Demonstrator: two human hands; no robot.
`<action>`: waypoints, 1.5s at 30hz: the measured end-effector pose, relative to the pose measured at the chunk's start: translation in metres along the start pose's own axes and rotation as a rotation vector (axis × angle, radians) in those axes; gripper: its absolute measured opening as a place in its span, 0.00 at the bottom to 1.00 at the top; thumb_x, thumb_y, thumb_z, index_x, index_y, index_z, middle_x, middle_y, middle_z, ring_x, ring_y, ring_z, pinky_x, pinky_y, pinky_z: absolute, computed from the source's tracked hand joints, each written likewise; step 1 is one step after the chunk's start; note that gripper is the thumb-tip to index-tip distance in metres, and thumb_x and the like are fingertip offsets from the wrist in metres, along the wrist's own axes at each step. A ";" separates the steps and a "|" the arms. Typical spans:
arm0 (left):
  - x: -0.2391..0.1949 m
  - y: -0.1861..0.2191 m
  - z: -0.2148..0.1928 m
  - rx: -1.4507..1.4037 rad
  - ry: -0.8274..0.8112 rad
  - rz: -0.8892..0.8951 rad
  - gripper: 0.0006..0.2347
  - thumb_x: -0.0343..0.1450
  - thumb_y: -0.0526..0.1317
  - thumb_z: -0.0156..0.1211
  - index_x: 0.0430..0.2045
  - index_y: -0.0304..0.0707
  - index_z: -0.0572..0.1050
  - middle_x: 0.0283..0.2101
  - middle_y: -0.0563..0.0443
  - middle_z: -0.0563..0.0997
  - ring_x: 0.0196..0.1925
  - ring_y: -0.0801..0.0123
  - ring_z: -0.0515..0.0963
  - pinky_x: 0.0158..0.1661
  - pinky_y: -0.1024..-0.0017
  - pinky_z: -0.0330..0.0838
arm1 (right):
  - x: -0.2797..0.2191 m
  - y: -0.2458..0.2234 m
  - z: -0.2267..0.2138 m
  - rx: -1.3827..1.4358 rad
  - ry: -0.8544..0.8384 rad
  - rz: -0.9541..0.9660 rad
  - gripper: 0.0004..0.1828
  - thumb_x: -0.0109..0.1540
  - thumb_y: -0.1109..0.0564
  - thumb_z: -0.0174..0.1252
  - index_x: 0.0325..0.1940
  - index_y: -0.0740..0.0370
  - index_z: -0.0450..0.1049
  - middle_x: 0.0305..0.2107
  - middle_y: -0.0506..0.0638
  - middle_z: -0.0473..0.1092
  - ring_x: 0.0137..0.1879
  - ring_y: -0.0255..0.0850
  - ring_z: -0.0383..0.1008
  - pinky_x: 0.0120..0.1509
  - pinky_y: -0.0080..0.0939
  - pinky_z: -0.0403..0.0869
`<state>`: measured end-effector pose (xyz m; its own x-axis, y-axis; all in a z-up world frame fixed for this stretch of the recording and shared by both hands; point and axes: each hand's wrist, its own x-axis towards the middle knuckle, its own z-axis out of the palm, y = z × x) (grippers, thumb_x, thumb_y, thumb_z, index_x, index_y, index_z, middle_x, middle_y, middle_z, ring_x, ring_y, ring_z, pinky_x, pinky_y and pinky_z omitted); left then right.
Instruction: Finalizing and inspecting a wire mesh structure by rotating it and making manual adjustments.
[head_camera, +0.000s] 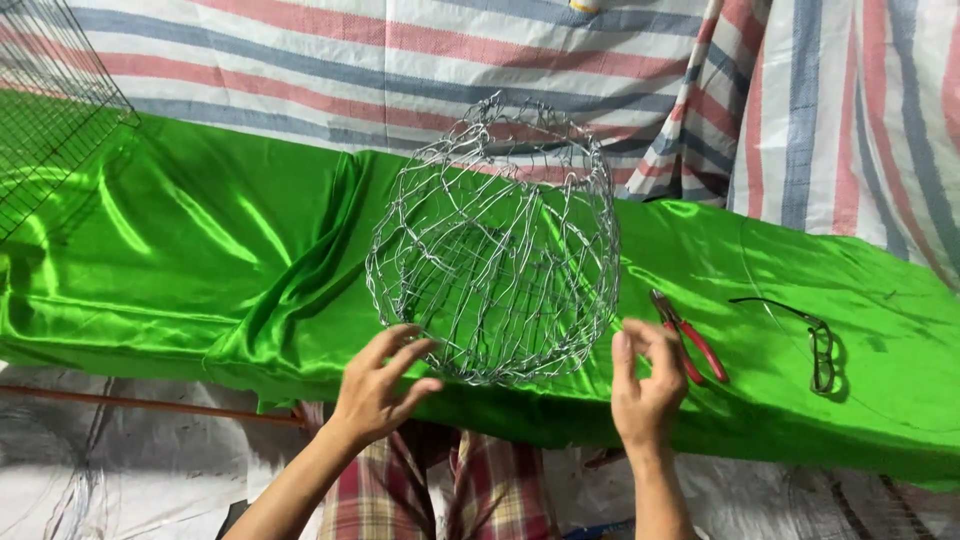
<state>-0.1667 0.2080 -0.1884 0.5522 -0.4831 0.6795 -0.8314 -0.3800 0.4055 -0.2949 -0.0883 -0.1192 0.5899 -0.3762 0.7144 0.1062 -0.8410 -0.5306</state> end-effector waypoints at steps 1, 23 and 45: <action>0.002 -0.013 -0.001 0.000 0.004 0.002 0.24 0.73 0.60 0.49 0.49 0.43 0.79 0.54 0.43 0.76 0.39 0.65 0.79 0.37 0.69 0.78 | 0.017 -0.010 0.001 -0.001 0.002 -0.004 0.07 0.67 0.62 0.57 0.48 0.68 0.72 0.43 0.55 0.73 0.45 0.44 0.74 0.51 0.41 0.76; 0.083 -0.063 -0.021 -0.586 0.116 -0.528 0.30 0.75 0.58 0.51 0.65 0.34 0.59 0.66 0.24 0.61 0.66 0.17 0.61 0.61 0.27 0.57 | 0.156 -0.040 0.045 0.118 -0.406 -0.340 0.35 0.69 0.33 0.48 0.71 0.57 0.64 0.67 0.68 0.58 0.74 0.69 0.54 0.74 0.74 0.51; 0.378 0.024 0.020 -0.067 -0.954 -0.394 0.46 0.55 0.72 0.14 0.72 0.63 0.55 0.77 0.51 0.52 0.77 0.50 0.51 0.71 0.34 0.44 | -0.048 0.048 0.045 0.801 -0.433 0.783 0.45 0.62 0.49 0.55 0.80 0.54 0.45 0.74 0.62 0.52 0.78 0.57 0.56 0.77 0.59 0.56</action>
<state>0.0232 0.0005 0.0664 0.5812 -0.7696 -0.2645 -0.5667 -0.6161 0.5471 -0.2821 -0.0931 -0.1999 0.9203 -0.3867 -0.0595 -0.0241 0.0957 -0.9951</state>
